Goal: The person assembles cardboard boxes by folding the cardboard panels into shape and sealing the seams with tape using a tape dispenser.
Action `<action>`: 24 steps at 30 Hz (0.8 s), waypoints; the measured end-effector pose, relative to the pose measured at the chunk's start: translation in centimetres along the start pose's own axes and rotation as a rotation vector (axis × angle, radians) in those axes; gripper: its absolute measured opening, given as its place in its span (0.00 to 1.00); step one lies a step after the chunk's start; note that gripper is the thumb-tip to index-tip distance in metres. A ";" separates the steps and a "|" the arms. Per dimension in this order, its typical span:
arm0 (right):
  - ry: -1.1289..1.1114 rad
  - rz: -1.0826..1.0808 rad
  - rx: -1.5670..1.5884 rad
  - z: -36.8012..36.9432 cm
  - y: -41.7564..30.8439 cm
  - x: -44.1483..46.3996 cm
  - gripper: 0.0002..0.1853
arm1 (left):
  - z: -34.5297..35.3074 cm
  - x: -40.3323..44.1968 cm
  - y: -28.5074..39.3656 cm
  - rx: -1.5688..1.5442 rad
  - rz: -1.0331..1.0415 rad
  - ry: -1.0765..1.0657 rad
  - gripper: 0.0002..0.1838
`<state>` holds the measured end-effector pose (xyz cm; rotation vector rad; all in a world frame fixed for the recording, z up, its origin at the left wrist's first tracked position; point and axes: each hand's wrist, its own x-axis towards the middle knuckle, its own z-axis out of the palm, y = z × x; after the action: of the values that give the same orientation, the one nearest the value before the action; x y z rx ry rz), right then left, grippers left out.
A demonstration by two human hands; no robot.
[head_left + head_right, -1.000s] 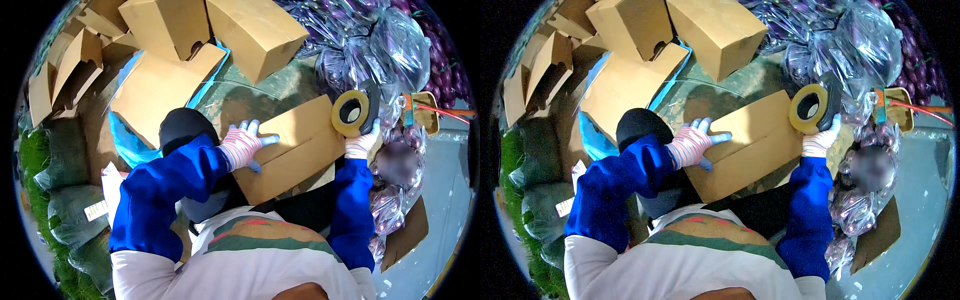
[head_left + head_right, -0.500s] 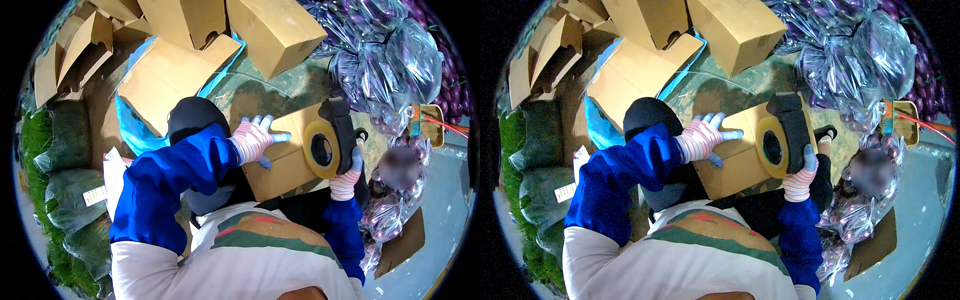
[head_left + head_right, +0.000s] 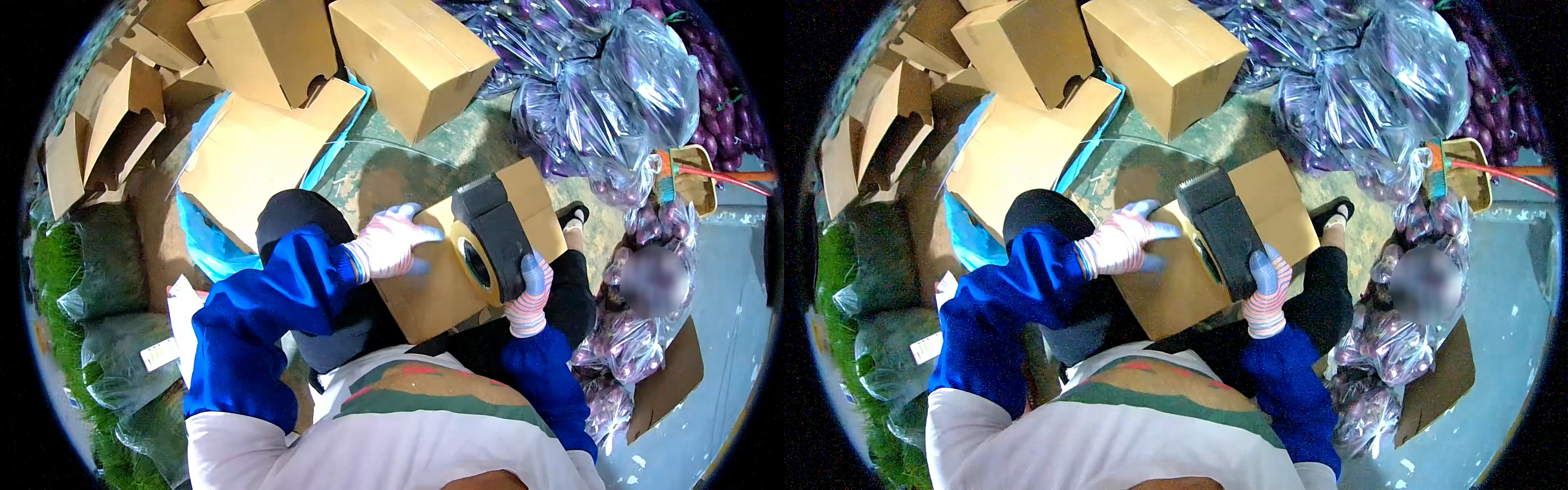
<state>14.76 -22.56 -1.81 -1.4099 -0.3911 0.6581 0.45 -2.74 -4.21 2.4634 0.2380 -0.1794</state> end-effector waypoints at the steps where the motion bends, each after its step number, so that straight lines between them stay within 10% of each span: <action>1: 0.002 -0.038 -0.013 -0.1 0.1 -0.1 0.20 | 0.0 0.4 -0.5 -0.152 0.002 0.168 0.26; 3: -0.052 -0.030 -0.071 -0.5 -0.4 -0.3 0.21 | 0.2 1.3 -1.2 -0.672 -0.252 0.231 0.23; 4: -0.079 -0.024 -0.100 -1.1 -0.1 -0.3 0.23 | 1.5 2.4 -1.3 -1.468 -0.184 0.378 0.21; 7: -0.056 -0.079 -0.143 -1.7 1.4 -0.6 0.26 | -3.0 3.4 0.8 -1.565 -0.531 0.087 0.26; 21: -0.101 -0.041 -0.061 -2.4 1.6 -0.9 0.25 | -4.7 5.7 0.3 -1.339 -0.160 -0.009 0.10; 24: -0.139 0.041 0.002 -1.5 0.4 -0.9 0.23 | -3.3 6.5 -1.9 -1.824 -0.110 -0.227 0.07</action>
<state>14.94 -24.29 -2.31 -1.3776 -0.4720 0.7918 6.61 1.56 -4.00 0.6150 0.2484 -0.1582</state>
